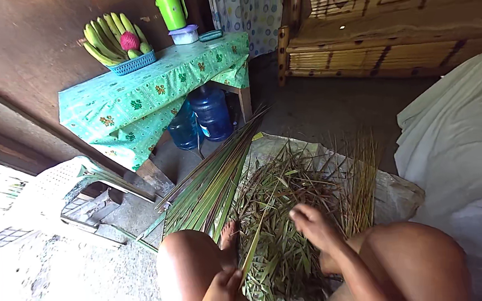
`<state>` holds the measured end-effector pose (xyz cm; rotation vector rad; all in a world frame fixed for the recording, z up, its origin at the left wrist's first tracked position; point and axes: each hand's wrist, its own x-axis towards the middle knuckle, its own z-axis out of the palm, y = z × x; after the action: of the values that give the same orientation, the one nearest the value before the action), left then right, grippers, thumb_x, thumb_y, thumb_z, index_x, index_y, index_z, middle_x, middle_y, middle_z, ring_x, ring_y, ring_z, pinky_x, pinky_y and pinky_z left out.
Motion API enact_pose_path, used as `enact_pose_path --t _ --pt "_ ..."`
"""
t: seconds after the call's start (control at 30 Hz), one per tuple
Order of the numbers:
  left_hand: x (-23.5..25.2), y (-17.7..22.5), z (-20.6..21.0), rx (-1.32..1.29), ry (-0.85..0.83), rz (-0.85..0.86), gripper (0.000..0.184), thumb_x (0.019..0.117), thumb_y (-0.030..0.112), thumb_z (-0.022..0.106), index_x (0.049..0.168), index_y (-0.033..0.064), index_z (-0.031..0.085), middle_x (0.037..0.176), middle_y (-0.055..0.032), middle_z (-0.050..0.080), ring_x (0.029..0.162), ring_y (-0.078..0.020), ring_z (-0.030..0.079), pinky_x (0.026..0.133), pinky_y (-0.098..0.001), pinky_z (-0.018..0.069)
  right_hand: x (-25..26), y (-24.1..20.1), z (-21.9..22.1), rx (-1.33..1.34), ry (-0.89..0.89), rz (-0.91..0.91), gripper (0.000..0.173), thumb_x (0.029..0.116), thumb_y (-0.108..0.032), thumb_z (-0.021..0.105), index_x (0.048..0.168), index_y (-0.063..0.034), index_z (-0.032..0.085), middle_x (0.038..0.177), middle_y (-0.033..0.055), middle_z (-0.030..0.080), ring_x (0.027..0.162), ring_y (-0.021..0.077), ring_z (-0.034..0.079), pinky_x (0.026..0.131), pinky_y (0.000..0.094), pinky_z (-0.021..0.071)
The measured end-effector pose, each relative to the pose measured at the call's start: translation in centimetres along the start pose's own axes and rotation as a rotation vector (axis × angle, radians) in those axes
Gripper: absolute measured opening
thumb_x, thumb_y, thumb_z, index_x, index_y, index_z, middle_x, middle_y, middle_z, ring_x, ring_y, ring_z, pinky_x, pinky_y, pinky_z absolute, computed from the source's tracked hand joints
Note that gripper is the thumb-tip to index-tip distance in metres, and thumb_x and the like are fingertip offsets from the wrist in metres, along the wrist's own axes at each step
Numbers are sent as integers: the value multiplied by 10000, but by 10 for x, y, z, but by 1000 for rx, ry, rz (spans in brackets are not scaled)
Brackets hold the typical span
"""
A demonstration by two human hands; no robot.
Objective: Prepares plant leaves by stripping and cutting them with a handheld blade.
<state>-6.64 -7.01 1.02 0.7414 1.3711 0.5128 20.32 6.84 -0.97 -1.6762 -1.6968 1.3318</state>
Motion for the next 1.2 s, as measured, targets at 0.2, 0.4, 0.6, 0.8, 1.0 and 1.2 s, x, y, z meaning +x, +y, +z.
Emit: enact_pose_path --t 0.2,0.4,0.6,0.8,1.0,1.2 --pt "79 39 47 73 42 138 212 1103 129 393 1059 35 578 563 47 437 416 -44 389 409 -205 364 -35 5 43 -64 -184 -341 341 1030 -293 527 1085 -6 702 859 146 684 794 268 665 759 494 537" --pt "80 39 50 61 4 90 231 1124 171 373 1054 44 553 575 44 399 410 -47 357 395 -199 333 -2 34 27 -141 152 -152 342 1051 -276 517 1165 -5 692 943 185 709 898 338 696 839 577 537" --pt "86 35 46 62 42 67 240 1127 180 371 1051 41 552 577 39 404 412 -51 367 401 -201 348 -7 26 29 34 11 -232 329 1043 -241 491 1124 6 692 827 102 650 718 186 613 708 398 530" --pt "96 41 52 73 81 102 211 1115 149 396 1039 38 559 596 29 427 421 -57 365 405 -213 341 -20 29 59 -17 -155 -415 340 1026 -284 521 1040 -7 718 828 127 692 759 222 664 726 432 538" --pt "72 35 50 14 -42 61 237 1127 175 353 1061 61 550 556 52 390 395 -36 338 381 -184 310 18 39 29 -55 173 -111 329 1058 -254 507 1150 -2 697 917 167 702 869 299 687 833 541 539" --pt "70 27 47 -39 -49 -4 254 1136 206 340 1068 58 534 555 39 414 391 -41 385 377 -177 355 13 33 21 376 42 -32 350 1068 -173 460 1332 7 603 742 19 607 540 73 512 500 235 434"
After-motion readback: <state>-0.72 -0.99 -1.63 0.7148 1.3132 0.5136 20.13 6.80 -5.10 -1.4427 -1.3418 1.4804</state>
